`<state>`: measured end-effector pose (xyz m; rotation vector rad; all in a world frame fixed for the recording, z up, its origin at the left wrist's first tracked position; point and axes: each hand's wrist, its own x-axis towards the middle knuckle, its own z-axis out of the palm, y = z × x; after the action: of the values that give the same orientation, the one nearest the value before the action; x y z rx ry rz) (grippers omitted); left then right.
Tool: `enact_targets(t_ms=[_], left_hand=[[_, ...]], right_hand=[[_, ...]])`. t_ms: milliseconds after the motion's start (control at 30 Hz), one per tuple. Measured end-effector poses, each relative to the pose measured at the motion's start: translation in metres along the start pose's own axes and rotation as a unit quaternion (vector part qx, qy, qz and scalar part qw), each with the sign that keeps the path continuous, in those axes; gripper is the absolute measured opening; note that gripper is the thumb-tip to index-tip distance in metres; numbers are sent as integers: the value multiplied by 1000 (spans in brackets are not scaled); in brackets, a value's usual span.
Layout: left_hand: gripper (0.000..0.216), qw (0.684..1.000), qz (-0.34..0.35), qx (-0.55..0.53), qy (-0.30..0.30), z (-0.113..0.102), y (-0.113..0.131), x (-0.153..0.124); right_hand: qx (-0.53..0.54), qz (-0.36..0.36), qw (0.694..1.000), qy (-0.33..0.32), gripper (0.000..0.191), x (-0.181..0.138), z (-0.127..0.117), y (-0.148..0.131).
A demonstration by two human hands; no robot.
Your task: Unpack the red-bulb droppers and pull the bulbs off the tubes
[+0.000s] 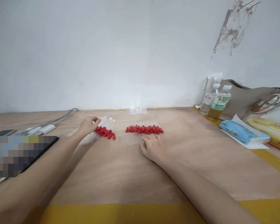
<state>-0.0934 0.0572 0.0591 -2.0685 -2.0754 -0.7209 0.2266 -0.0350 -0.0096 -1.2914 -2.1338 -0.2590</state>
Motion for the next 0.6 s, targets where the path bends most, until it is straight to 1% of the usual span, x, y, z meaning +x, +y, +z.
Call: enact_targets(t_ms=[100,167,233,300,367,433,600], left_hand=[[25,997,74,-13,-15,6,35,-7],[23,990,129,-24,-47,14,61,-11],[23,986,146,-30,-68,22,83,-14],[27,985,149,-34,-82,30,101,-16],[31,984,146,-36,-92,37,112,-16],[34,985,136,-40,-99,44,118,-15],[26,988,95,-65,-104,57,122,-12]], right_hand=[[5,-9,1000,-7,27,0,-2,-4],[12,-13,1000,-12,34,-1,-4,-5],[22,-12,1000,-19,37,-1,-4,-5],[36,0,999,-28,37,-1,-4,-4],[53,20,998,-33,36,-1,-3,-2],[66,39,996,-36,34,-1,-3,-1],[82,58,994,-31,32,0,-2,1]])
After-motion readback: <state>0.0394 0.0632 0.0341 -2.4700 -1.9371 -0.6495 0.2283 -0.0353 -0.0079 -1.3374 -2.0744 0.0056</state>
